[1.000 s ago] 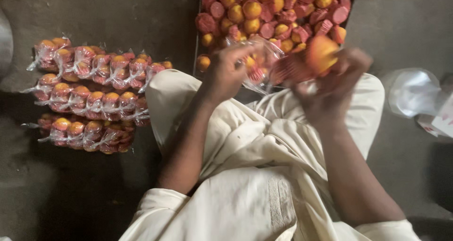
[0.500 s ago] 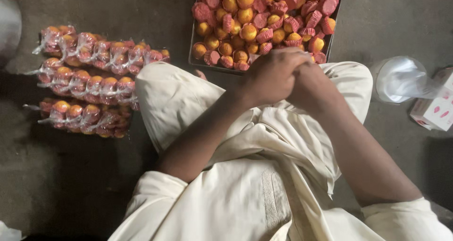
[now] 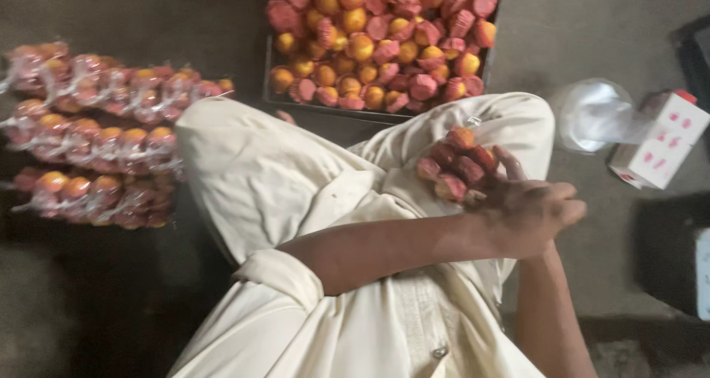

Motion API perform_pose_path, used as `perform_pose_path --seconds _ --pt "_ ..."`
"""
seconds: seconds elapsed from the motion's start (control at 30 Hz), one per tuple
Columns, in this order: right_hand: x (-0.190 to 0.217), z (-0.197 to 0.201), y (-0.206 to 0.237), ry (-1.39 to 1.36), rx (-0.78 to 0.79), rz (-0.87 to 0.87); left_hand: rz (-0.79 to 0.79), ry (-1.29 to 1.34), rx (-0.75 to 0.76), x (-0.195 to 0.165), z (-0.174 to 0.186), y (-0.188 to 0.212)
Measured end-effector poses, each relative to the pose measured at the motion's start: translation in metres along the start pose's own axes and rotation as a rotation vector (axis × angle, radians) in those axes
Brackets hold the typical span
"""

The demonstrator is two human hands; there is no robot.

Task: The person sits on the floor and repeatedly places small round sweets into clear plastic bags, then ties the bags shut. The person moves the finished bags to a stack on the left side of the frame.

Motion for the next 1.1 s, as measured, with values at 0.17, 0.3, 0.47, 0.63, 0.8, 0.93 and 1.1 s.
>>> perform_pose_path --seconds 0.17,0.3,0.47,0.63,0.8,0.93,1.1 --pt "-0.002 -0.003 -0.007 0.055 0.058 -0.017 -0.071 0.077 -0.001 -0.002 -0.017 0.004" --pt "0.0 -0.02 0.001 0.244 0.075 -0.01 -0.037 0.108 0.018 0.002 -0.009 0.001" --pt "0.041 -0.029 0.097 1.627 -0.127 0.548 0.031 -0.008 0.099 0.007 0.016 -0.008" --pt "0.024 -0.038 0.118 2.058 -0.105 0.682 -0.268 -0.16 0.475 -0.016 0.031 -0.03" --pt "0.026 -0.039 0.125 1.969 -0.174 1.015 -0.614 -0.621 0.947 -0.007 0.053 -0.021" --pt "0.042 -0.046 0.114 1.706 -0.155 1.325 -0.635 -0.54 0.46 0.012 0.112 -0.027" --pt "0.049 -0.039 0.063 1.441 -0.353 0.833 -0.159 -0.01 0.242 0.074 0.128 0.007"
Point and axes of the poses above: each hand's wrist, its own y-axis away from the middle knuckle, its own z-axis out of the back of the hand, x = y × z, the point moved 6 cm from there along -y, towards the middle knuckle, and after that the axes turned 5 degrees about -z, right-handed, at the moved point
